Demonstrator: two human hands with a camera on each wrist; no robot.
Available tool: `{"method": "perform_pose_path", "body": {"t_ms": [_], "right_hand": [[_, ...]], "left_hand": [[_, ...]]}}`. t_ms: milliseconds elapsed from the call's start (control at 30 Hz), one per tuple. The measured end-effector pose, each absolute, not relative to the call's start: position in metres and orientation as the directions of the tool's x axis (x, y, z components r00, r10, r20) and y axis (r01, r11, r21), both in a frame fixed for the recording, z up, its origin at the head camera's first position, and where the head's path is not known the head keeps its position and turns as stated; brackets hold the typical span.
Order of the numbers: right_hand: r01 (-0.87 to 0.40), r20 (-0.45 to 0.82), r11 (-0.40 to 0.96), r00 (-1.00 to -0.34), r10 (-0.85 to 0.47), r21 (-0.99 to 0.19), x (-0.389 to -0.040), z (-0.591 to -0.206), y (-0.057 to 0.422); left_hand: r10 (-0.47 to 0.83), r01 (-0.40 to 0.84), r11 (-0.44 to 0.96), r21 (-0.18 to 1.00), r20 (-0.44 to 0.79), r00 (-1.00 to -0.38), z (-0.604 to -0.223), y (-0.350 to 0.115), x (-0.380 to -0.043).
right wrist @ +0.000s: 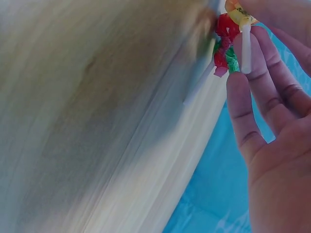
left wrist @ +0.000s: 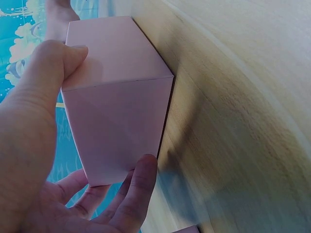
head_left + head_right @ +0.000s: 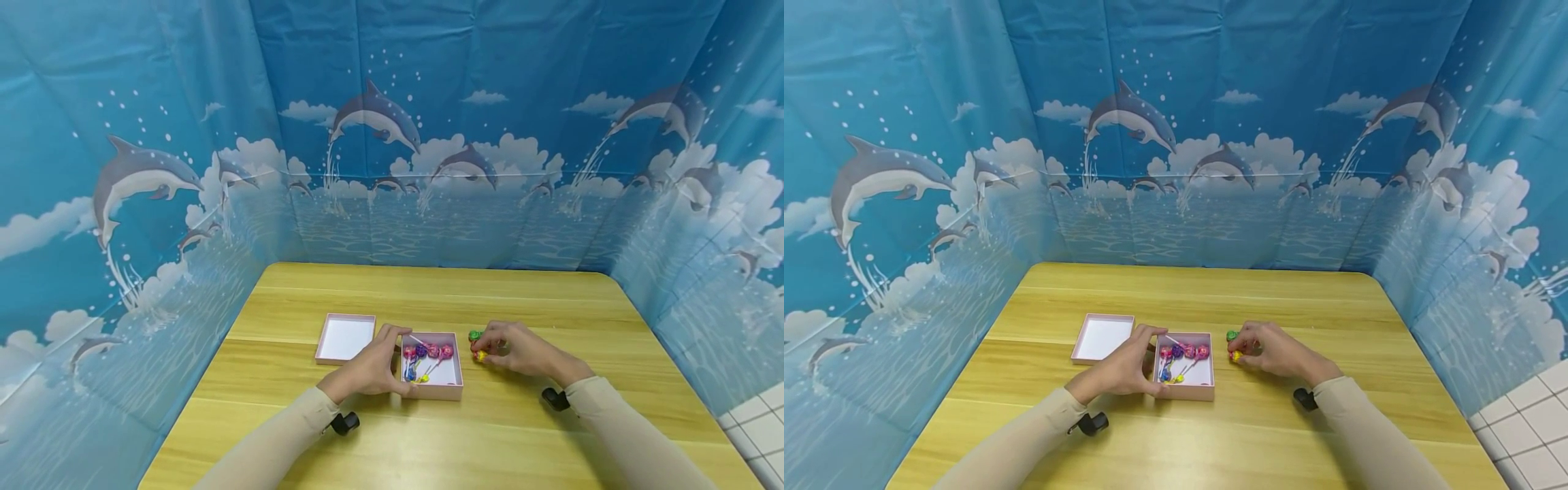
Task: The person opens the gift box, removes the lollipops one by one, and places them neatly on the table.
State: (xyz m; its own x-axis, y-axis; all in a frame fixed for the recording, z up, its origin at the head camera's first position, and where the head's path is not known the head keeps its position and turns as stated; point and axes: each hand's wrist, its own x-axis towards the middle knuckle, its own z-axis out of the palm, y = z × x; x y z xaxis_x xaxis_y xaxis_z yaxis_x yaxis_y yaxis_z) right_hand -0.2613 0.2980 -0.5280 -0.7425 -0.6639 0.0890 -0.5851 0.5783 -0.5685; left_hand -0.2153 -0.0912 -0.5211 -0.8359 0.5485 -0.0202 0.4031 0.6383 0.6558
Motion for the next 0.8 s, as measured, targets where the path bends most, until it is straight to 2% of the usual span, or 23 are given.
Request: {"method": "perform_pose_path", "body": {"t_ms": [800], "right_hand": [[-0.586,0.071,0.59,-0.741,-0.668,-0.556,-0.2592,-0.527,0.2985]], "left_hand": [[0.551,0.416,0.64,0.646,-0.009,-0.834,-0.5177,-0.0907,-0.213]]}}
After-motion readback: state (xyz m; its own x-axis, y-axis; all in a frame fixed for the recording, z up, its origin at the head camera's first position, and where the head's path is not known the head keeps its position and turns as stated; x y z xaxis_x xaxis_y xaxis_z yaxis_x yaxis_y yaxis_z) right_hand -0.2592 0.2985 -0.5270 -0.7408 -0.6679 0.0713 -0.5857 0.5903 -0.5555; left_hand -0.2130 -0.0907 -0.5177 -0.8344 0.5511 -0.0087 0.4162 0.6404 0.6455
